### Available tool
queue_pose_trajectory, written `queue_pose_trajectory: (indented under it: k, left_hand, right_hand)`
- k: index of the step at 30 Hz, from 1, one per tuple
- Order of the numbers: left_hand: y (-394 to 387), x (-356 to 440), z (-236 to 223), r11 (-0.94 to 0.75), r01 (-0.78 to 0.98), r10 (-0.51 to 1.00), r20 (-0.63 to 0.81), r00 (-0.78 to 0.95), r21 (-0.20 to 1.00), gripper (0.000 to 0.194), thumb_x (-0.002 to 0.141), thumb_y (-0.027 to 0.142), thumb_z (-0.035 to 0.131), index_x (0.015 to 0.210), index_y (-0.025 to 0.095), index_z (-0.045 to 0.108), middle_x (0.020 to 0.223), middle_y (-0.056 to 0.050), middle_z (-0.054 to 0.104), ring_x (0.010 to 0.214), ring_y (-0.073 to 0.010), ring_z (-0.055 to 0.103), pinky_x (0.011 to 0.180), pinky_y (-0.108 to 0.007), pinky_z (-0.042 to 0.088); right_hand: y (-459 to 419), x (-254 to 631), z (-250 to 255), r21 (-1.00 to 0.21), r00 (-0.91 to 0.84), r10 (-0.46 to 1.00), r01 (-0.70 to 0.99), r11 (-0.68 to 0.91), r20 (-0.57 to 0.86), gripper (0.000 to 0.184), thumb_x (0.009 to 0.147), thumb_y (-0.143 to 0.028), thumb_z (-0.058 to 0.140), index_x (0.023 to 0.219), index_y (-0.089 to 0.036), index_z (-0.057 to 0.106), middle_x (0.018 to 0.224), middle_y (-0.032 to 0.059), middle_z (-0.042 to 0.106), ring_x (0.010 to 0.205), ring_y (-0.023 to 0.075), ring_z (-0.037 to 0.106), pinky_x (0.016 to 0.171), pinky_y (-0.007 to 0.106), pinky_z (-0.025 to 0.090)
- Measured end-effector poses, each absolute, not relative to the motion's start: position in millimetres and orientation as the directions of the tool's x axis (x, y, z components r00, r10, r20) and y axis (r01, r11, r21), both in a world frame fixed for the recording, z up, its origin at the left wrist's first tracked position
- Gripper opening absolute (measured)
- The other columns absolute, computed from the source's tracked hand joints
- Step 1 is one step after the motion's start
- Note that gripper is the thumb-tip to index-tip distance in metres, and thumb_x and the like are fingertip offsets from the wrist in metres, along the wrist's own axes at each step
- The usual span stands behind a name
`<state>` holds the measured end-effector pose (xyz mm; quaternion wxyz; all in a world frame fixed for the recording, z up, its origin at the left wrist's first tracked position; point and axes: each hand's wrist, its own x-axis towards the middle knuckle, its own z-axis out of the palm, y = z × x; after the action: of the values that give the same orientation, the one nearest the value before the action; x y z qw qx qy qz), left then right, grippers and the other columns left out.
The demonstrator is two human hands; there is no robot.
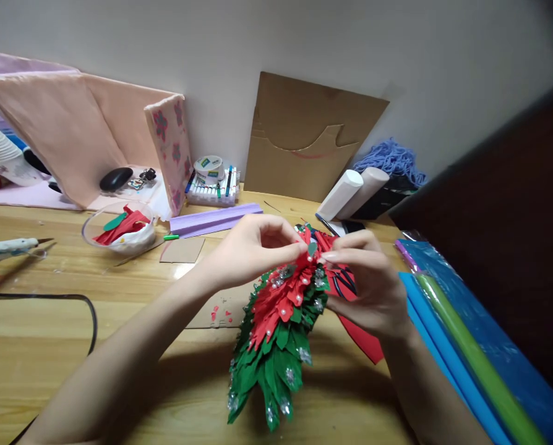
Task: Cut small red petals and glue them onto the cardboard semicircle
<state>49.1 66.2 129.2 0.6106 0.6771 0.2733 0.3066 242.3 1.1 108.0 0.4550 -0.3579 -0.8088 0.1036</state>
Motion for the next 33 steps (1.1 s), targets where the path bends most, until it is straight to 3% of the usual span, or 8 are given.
queue_pose_trajectory:
  k: [5, 9, 14, 20, 24, 26, 29, 33]
  left_hand:
    - [60.6, 55.8, 125.2, -0.090, -0.012, 0.744, 0.076, 0.664, 0.996, 0.009, 0.076, 0.022, 0.059, 0.072, 0.014, 0.061, 0.073, -0.002, 0.064, 0.066, -0.0105, 0.058, 0.061, -0.022, 0.046]
    - [59.1, 62.1, 124.9, -0.100, 0.020, 0.778, 0.066, 0.624, 0.995, 0.008, 0.074, 0.022, 0.061, 0.072, 0.014, 0.061, 0.071, -0.002, 0.065, 0.065, -0.0105, 0.058, 0.059, -0.021, 0.046]
    - [58.2, 67.7, 121.3, -0.185, 0.073, 0.829, 0.116, 0.547, 0.980, 0.010, 0.075, 0.022, 0.059, 0.071, 0.013, 0.062, 0.068, -0.002, 0.065, 0.060, -0.0098, 0.057, 0.054, -0.020, 0.045]
    - [66.6, 71.1, 107.0, -0.378, 0.166, 0.828, 0.252, 0.502, 0.911, 0.019, 0.082, 0.031, 0.055, 0.078, 0.014, 0.063, 0.078, -0.004, 0.067, 0.069, -0.0127, 0.060, 0.064, -0.024, 0.048]
    - [84.7, 61.6, 99.6, -0.636, 0.388, 0.759, 0.447, 0.474, 0.667, 0.030, 0.080, 0.039, 0.057, 0.102, 0.018, 0.061, 0.106, -0.008, 0.063, 0.102, -0.0212, 0.054, 0.090, -0.037, 0.041]
    - [94.4, 54.4, 96.9, -0.687, 0.441, 0.716, 0.431, 0.550, 0.578, 0.039, 0.078, 0.039, 0.060, 0.112, 0.019, 0.057, 0.115, -0.009, 0.060, 0.111, -0.0235, 0.049, 0.095, -0.041, 0.036]
    - [104.4, 46.9, 93.8, -0.706, 0.405, 0.661, 0.335, 0.671, 0.581, 0.040, 0.076, 0.037, 0.063, 0.113, 0.021, 0.056, 0.114, -0.007, 0.061, 0.107, -0.0217, 0.052, 0.095, -0.040, 0.036]
    - [107.9, 46.4, 93.5, -0.708, 0.364, 0.656, 0.374, 0.656, 0.605, 0.034, 0.072, 0.028, 0.067, 0.105, 0.022, 0.060, 0.107, -0.005, 0.063, 0.102, -0.0202, 0.055, 0.093, -0.040, 0.037]
  right_hand:
    - [-26.6, 244.4, 127.5, -0.285, -0.544, 0.627, 0.584, 0.760, 0.557, 0.053, 0.070, -0.059, 0.062, 0.113, -0.028, 0.059, 0.072, 0.0001, 0.053, 0.061, 0.0140, 0.052, 0.053, 0.025, 0.046]
    - [-41.7, 243.1, 136.8, -0.256, -0.482, 0.679, 0.677, 0.690, 0.554, 0.039, 0.077, -0.053, 0.059, 0.104, -0.025, 0.058, 0.075, 0.0021, 0.060, 0.066, 0.0171, 0.058, 0.057, 0.028, 0.047]
    - [-44.8, 243.9, 142.5, -0.362, -0.316, 0.847, 0.798, 0.481, 0.428, 0.009, 0.082, -0.025, 0.059, 0.090, -0.023, 0.056, 0.076, 0.0007, 0.062, 0.065, 0.0149, 0.060, 0.059, 0.026, 0.047]
    - [-22.8, 254.2, 134.4, -0.578, -0.065, 0.980, 0.799, 0.165, 0.190, 0.004, 0.080, -0.017, 0.056, 0.081, -0.021, 0.055, 0.074, 0.0001, 0.061, 0.064, 0.0133, 0.058, 0.055, 0.023, 0.045]
    - [2.3, 263.9, 123.7, -0.728, -0.069, 0.989, 0.671, 0.142, 0.130, 0.003, 0.081, -0.020, 0.056, 0.081, -0.018, 0.054, 0.075, 0.0008, 0.059, 0.064, 0.0112, 0.055, 0.052, 0.020, 0.042]
    - [11.9, 268.7, 120.0, -0.763, -0.090, 0.988, 0.628, 0.153, 0.125, 0.006, 0.080, -0.022, 0.057, 0.081, -0.017, 0.054, 0.075, 0.0005, 0.057, 0.062, 0.0099, 0.052, 0.050, 0.020, 0.040]
    - [19.3, 274.2, 116.8, -0.786, -0.115, 0.984, 0.593, 0.175, 0.133, 0.007, 0.080, -0.022, 0.057, 0.082, -0.016, 0.054, 0.073, -0.0001, 0.056, 0.058, 0.0084, 0.050, 0.048, 0.019, 0.039]
    - [20.8, 278.1, 116.5, -0.801, -0.123, 0.980, 0.564, 0.200, 0.157, 0.006, 0.080, -0.021, 0.058, 0.082, -0.016, 0.055, 0.072, -0.0002, 0.055, 0.057, 0.0079, 0.050, 0.047, 0.019, 0.039]
